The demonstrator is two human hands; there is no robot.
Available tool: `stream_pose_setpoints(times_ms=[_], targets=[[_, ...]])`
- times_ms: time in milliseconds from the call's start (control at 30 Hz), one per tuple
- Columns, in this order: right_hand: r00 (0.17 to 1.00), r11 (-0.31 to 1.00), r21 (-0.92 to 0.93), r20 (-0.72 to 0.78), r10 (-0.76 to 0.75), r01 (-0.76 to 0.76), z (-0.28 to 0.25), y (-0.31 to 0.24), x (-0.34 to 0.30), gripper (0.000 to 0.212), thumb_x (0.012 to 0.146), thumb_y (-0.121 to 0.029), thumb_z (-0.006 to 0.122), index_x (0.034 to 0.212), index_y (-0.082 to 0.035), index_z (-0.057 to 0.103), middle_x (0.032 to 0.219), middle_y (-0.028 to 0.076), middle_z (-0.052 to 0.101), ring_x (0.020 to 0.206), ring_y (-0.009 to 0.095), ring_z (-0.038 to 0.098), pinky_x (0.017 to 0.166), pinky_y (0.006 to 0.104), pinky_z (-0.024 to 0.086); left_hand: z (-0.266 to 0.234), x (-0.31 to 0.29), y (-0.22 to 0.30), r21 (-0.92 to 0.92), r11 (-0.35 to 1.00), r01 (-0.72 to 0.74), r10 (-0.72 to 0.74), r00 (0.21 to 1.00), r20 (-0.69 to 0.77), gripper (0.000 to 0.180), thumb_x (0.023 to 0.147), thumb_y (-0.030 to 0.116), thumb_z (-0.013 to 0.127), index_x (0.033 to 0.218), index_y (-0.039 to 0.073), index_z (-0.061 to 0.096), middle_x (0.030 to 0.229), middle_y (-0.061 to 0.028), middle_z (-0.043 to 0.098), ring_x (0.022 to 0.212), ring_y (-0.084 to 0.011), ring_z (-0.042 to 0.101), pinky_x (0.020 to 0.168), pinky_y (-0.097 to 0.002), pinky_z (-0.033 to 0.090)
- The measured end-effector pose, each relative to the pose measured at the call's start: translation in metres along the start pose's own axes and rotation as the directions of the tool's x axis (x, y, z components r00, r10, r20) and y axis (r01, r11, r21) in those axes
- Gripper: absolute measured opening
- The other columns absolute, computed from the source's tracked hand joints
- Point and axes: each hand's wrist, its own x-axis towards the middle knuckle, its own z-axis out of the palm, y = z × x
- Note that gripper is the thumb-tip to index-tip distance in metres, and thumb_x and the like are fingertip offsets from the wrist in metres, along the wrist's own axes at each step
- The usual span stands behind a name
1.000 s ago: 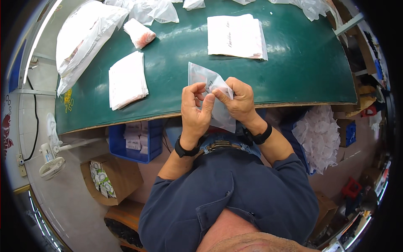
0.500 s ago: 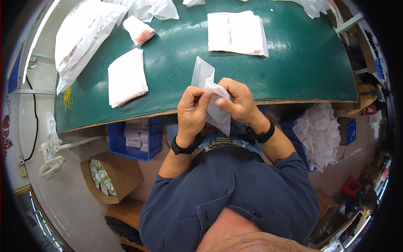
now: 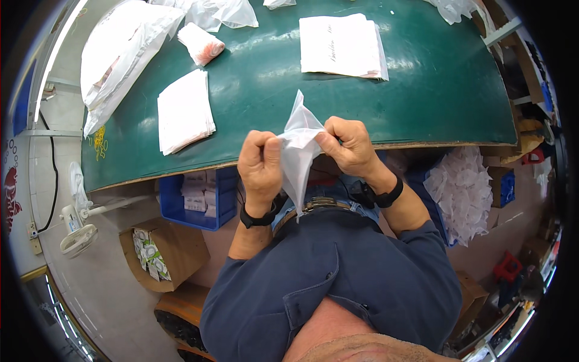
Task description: The recorder is manually opening and inspecting a stack of thin plastic bags on an assembly line workbench.
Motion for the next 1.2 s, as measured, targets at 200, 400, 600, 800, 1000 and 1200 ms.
stream_pose_setpoints(times_ms=[200,400,600,800,1000,1200], targets=[[0.996,0.993,-0.107,0.081,-0.042,0.051,0.004,-0.001,-0.001,0.026,0.098,-0.013,0.066,0.076,-0.001,0.057,0.062,0.005,0.052,0.055,0.013,0.045,0.051,0.0311,0.038,-0.011,0.001,-0.005,0.062,0.998,-0.004,-0.005,0.988,0.152,0.018,0.104,0.018,0.061,0.097,0.001,0.061,0.081,-0.0003,0.056,0.072,-0.0099,0.05,0.065,-0.0264,0.044],[0.994,0.991,-0.106,0.076,-0.075,0.083,-0.001,-0.001,-0.007,0.025,0.097,-0.011,0.066,0.075,-0.002,0.056,0.065,0.007,0.052,0.055,0.017,0.047,0.051,0.033,0.038,-0.022,-0.003,-0.026,0.046,0.999,-0.025,0.018,0.987,0.16,0.026,0.107,0.026,0.056,0.1,0.002,0.062,0.084,-0.0004,0.059,0.076,-0.0083,0.051,0.068,-0.0251,0.044],[0.956,0.952,-0.147,0.167,-0.243,0.267,0.002,0.009,-0.004,0.026,0.097,-0.012,0.066,0.075,-0.002,0.056,0.065,0.006,0.051,0.056,0.016,0.049,0.051,0.0333,0.038,-0.027,0.003,-0.028,-0.333,0.875,0.352,-0.248,0.915,0.317,0.028,0.108,0.027,0.056,0.1,0.001,0.064,0.086,0.0017,0.061,0.077,-0.0069,0.052,0.069,-0.0227,0.044],[0.964,0.996,0.086,0.264,-0.038,0.016,-0.005,0.002,-0.007,0.027,0.1,-0.015,0.063,0.077,-0.002,0.057,0.066,0.001,0.052,0.061,0.009,0.048,0.052,0.0311,0.038,-0.032,0.012,-0.013,-0.226,0.857,0.463,-0.304,0.808,0.505,0.025,0.107,0.024,0.059,0.1,0.001,0.065,0.086,0.0025,0.061,0.078,-0.0051,0.051,0.07,-0.0202,0.043],[0.939,0.972,0.084,0.289,0.185,-0.217,0.009,0.005,-0.002,0.03,0.101,-0.02,0.063,0.078,-0.002,0.057,0.067,0.0,0.052,0.062,0.006,0.045,0.052,0.0287,0.037,-0.015,0.0,-0.015,-0.233,0.925,0.301,-0.19,0.895,0.402,0.02,0.104,0.02,0.063,0.099,0.001,0.063,0.084,0.0029,0.061,0.075,-0.0048,0.049,0.067,-0.0215,0.043],[0.98,0.996,0.039,0.184,0.071,-0.079,0.019,0.005,-0.012,0.032,0.102,-0.021,0.064,0.077,-0.002,0.057,0.065,-0.001,0.047,0.06,0.007,0.04,0.051,0.0275,0.035,-0.02,-0.011,-0.009,-0.049,0.994,0.098,-0.081,0.96,0.269,0.019,0.104,0.019,0.064,0.097,0.001,0.062,0.081,0.0027,0.059,0.072,-0.0056,0.048,0.063,-0.0237,0.042]])
